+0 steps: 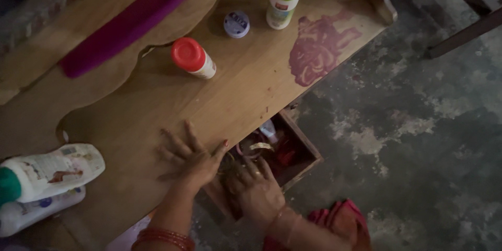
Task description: The person packs a red handbag with personal items including a tissue, a small bottle, and a red bangle. They then open a vanity drawer, retrieve a white tube, and place it into the bag before zipping it closed.
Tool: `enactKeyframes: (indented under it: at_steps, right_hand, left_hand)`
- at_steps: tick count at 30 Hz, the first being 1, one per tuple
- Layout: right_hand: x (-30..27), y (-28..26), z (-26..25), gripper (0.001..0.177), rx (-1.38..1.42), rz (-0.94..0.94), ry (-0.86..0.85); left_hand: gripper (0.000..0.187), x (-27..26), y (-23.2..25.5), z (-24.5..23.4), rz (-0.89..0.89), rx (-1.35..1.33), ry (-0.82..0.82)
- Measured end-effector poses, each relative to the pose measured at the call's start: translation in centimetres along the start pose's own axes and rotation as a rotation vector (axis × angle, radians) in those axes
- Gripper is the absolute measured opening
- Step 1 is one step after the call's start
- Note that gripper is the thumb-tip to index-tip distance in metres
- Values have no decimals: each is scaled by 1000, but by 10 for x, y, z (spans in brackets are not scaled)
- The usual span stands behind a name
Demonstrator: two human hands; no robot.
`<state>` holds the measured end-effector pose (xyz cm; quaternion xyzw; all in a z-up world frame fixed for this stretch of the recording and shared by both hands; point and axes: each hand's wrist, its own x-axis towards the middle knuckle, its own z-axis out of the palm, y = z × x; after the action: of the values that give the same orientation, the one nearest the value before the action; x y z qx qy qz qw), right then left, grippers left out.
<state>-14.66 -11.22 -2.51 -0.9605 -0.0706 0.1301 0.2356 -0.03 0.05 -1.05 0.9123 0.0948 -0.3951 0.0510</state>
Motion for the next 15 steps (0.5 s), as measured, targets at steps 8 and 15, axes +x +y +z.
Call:
enactKeyframes:
  at_steps: [8,15]
  right_hand:
    - [15,6,-11,77,24,212,66]
    - [20,-7,-10,59,322,137,260]
  left_hand:
    - [127,-4,2,0,-16,-20,38]
    - [127,-4,2,-4,-1,-23,15]
